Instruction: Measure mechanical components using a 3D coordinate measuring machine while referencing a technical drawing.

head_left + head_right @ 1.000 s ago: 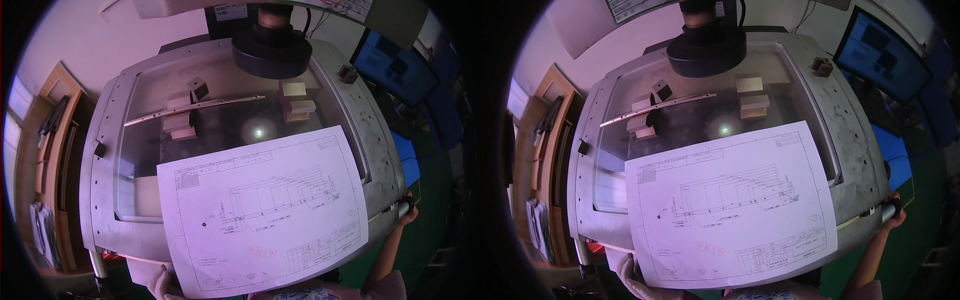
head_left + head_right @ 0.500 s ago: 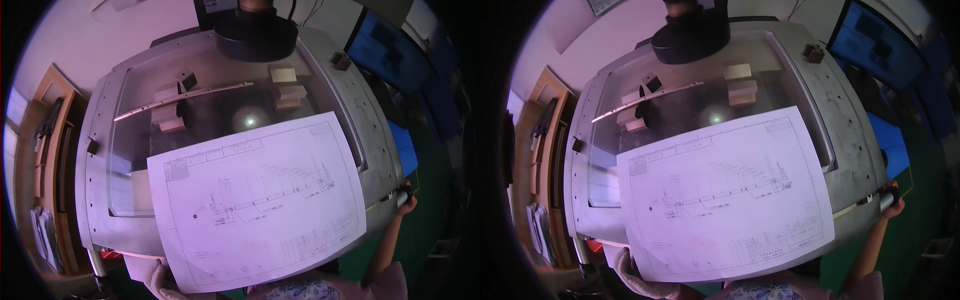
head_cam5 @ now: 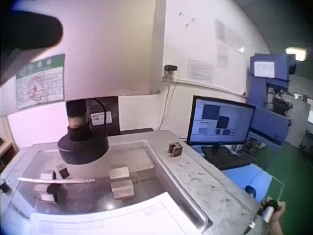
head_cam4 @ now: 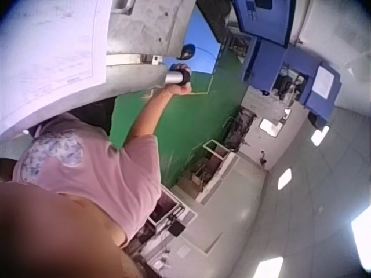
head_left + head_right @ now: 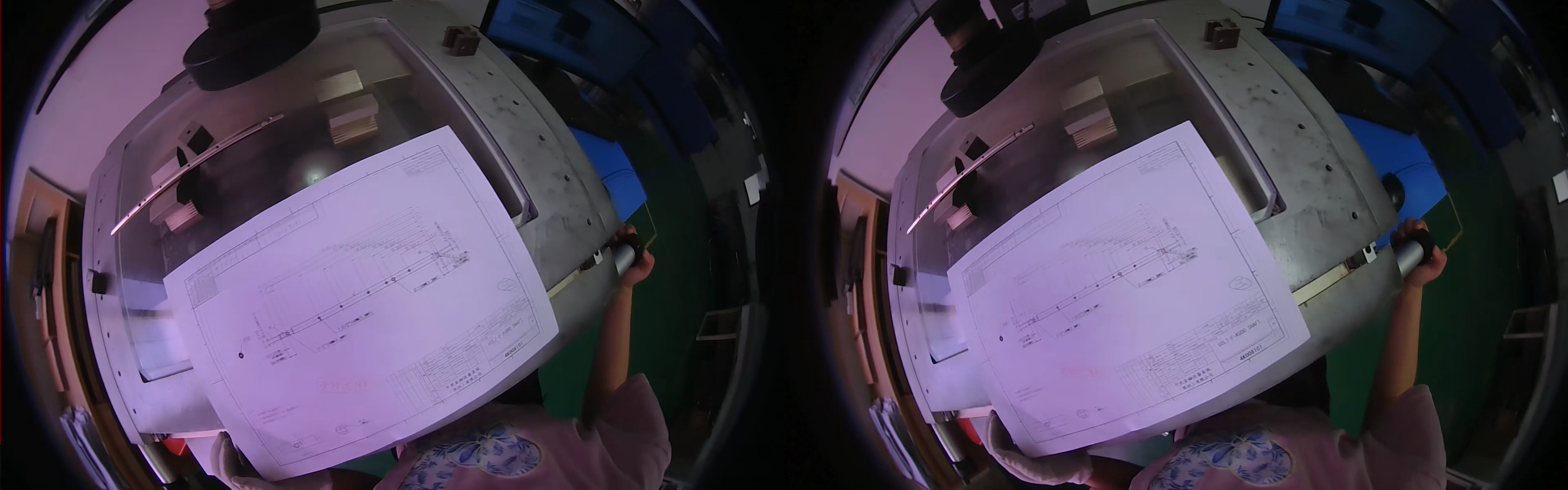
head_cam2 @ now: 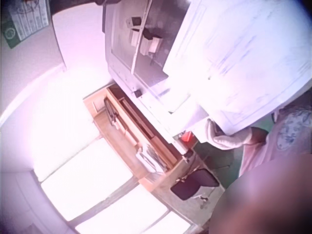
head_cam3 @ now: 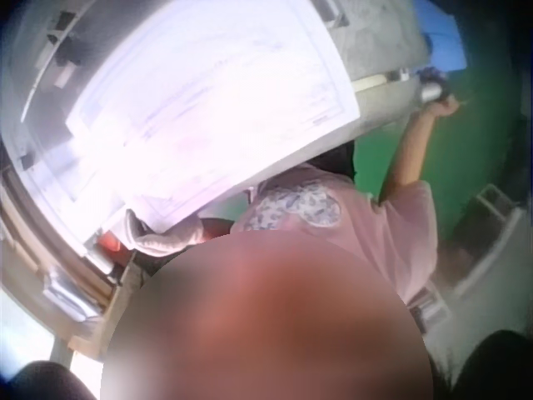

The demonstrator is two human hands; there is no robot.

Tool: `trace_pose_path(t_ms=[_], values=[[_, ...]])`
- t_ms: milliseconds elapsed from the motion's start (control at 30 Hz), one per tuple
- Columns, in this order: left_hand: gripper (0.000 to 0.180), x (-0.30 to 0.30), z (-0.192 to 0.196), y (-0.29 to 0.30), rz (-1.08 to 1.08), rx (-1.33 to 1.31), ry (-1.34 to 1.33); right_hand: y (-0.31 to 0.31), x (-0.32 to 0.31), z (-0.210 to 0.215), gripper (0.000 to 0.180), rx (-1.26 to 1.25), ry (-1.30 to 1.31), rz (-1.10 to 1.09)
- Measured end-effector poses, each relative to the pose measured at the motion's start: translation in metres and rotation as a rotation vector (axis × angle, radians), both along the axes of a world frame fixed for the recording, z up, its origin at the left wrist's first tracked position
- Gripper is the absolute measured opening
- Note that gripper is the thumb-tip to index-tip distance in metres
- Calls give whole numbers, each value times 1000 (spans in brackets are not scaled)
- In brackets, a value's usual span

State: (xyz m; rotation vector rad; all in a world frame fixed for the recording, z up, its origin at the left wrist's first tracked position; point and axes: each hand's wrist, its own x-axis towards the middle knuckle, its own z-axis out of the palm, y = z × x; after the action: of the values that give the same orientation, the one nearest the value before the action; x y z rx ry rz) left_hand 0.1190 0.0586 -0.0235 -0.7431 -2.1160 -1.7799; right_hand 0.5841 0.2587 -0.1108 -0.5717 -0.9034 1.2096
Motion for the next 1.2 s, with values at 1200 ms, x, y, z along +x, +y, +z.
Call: trace_pose_path(t_ms=[1200], values=[[44,-6,-6,-4,11,-33,131,1,23,-7,50,23,33,227]])
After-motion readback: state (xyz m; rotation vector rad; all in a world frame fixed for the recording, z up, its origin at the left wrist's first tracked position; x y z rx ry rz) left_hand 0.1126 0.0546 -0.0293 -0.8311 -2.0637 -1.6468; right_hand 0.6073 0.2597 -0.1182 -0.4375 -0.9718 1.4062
